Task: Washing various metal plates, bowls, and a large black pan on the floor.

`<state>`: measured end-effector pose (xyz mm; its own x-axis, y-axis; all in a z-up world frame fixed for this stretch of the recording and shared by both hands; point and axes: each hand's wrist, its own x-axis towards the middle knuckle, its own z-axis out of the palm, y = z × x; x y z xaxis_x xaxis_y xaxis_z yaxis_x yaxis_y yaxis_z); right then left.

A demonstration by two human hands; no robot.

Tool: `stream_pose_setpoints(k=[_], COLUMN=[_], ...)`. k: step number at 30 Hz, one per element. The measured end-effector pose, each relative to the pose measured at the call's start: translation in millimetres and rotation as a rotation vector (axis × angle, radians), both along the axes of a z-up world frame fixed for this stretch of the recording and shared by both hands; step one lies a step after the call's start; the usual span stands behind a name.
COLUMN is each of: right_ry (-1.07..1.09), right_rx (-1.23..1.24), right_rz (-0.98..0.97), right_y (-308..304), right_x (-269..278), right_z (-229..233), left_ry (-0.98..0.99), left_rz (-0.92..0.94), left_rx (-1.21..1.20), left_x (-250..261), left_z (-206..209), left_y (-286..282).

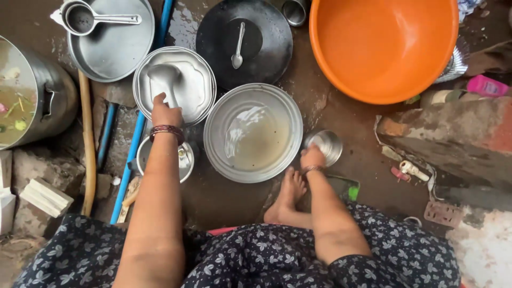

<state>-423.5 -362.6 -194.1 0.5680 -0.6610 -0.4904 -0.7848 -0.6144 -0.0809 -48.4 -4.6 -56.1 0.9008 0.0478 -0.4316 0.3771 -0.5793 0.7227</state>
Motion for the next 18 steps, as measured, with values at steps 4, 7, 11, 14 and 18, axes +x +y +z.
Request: stream_pose_setpoints(k=[4, 7, 11, 14, 18], right_ry=[-0.74, -1.327, -1.494, -0.98, -0.848], right_rx=[0.181, 0.591, 1.308, 1.079, 0.35], right_rz=[-0.678, -1.106, -1.113, -0.902, -0.112], right_y=[-53, -87, -7, 37, 183], right_x=[22, 47, 119, 158, 149], right_z=[35, 81, 267, 263, 291], left_ry=[-0.347, -0.614, -0.289, -0.316, 0.422], left_rz=[-0.102, -0.191, -0.536, -0.618, -0.079], left_rx=[0.227, 0.034, -0.554, -0.751, -1.247], left_x=[-2, -18, -93, -139, -167], left_z=[-9, 2, 87, 122, 114], left_y=[0, -31, -90, -99, -75])
